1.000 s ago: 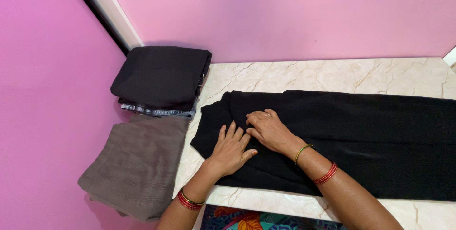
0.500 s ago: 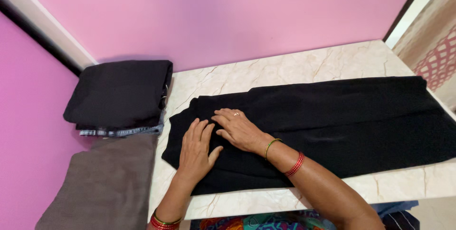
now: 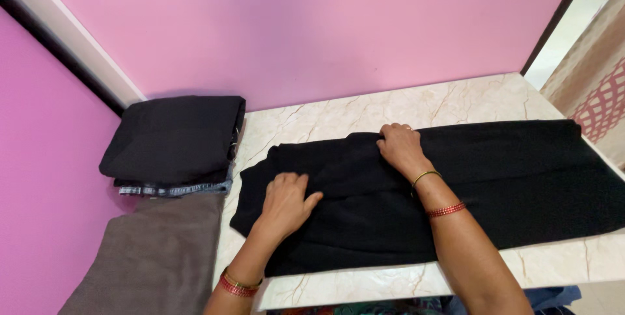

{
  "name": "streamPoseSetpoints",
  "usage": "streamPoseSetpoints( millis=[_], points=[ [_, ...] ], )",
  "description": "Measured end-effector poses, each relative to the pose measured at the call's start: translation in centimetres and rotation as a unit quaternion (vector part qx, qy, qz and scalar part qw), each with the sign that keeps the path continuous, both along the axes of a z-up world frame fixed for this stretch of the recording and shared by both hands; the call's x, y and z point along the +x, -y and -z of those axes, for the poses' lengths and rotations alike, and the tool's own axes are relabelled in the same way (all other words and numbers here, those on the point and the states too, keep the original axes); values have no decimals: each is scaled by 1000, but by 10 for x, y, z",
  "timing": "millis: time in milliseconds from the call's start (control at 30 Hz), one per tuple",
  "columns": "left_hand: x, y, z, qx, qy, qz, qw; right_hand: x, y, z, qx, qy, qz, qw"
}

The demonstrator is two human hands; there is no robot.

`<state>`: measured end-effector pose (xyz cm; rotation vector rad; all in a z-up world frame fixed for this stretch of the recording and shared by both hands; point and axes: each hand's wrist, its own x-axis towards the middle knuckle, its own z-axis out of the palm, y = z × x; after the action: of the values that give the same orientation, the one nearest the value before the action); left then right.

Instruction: The person folds a black long-sleeved top and then a pair of blue jeans on a marble-topped table. The person smooths and aligns the garments, folds them into compact rectangles, and places the finished top on a stack of folded clothes.

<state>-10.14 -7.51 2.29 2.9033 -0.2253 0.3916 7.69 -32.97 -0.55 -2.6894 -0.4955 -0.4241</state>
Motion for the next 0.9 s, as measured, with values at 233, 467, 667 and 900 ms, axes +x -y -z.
streamPoseSetpoints(
  millis=[233,467,667,900],
  points=[
    [91,49,5,-81,-57,-11,995,4,-3,28,-56,37,1,998],
    [126,26,41,-180,-109,-26,977,-7,-4,14,-16,67,-28,997],
    [137,11,57,-194,-89,-8,977,-50,-54,-9,42,156,-156,974],
    [133,14,45,-167,-133,-36,976,-60,-43,12,-53,64,-113,990]
  ],
)
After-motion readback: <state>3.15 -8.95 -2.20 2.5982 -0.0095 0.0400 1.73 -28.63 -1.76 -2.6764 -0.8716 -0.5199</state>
